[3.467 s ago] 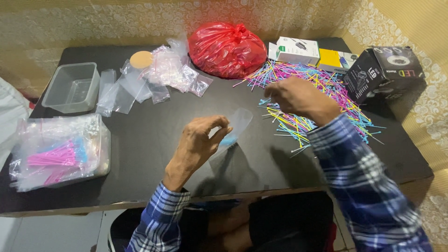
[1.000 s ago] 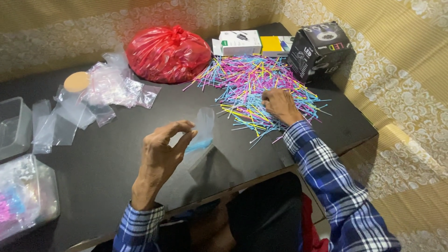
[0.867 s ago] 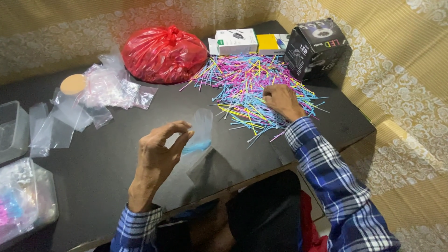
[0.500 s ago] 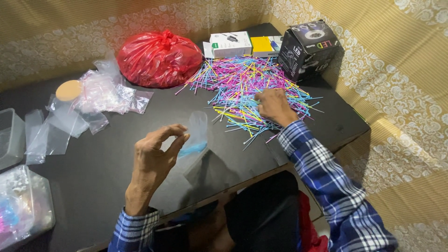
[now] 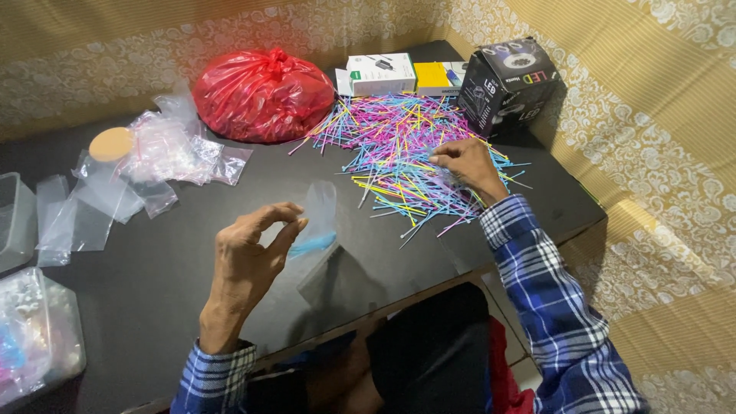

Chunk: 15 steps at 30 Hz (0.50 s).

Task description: The person picks up colored cable ties from a pile on a table by hand and places them into small plastic bags.

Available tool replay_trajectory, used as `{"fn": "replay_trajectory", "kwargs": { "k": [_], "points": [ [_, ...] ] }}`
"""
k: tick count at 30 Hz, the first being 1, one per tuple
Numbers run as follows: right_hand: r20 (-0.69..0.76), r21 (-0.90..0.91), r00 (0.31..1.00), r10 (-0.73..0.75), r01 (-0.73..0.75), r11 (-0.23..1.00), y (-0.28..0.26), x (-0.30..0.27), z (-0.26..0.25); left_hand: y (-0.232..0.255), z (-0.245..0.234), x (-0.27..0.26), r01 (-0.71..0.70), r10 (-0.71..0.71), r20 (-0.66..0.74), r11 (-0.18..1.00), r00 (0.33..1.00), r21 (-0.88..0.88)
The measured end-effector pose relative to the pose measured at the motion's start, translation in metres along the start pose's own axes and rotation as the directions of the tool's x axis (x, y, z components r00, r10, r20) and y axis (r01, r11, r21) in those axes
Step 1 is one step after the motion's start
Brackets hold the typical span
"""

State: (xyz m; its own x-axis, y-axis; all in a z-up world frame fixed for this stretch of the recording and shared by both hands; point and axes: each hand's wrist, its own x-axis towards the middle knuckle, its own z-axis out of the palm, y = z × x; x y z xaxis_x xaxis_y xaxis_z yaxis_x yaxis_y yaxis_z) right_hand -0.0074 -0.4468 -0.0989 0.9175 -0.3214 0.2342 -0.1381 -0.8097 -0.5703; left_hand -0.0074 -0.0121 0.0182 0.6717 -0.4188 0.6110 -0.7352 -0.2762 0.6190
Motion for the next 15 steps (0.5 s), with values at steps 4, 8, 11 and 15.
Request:
{"fn": "replay_trajectory", "kwargs": {
  "k": [4, 8, 11, 15],
  "points": [
    [0.004, 0.493, 1.0, 0.008, -0.009, 0.87, -0.047, -0.02, -0.027, 0.001, 0.001, 0.001, -0.007, 0.007, 0.007, 1.0, 1.0, -0.009],
    [-0.005, 0.672, 0.998, 0.063, -0.044, 0.739, -0.049, -0.021, -0.024, 0.0, 0.003, 0.0, -0.004, 0.004, -0.006, 1.0, 1.0, -0.004],
    [-0.037, 0.692, 0.997, 0.065, -0.021, 0.721, -0.057, -0.024, -0.028, 0.001, 0.003, 0.0, -0.009, 0.009, -0.006, 1.0, 1.0, -0.003],
    [-0.061, 0.649, 0.997, 0.057, -0.004, 0.761, -0.051, -0.024, -0.025, 0.0, 0.003, -0.001, -0.007, 0.007, 0.011, 1.0, 1.0, -0.016]
  ]
}}
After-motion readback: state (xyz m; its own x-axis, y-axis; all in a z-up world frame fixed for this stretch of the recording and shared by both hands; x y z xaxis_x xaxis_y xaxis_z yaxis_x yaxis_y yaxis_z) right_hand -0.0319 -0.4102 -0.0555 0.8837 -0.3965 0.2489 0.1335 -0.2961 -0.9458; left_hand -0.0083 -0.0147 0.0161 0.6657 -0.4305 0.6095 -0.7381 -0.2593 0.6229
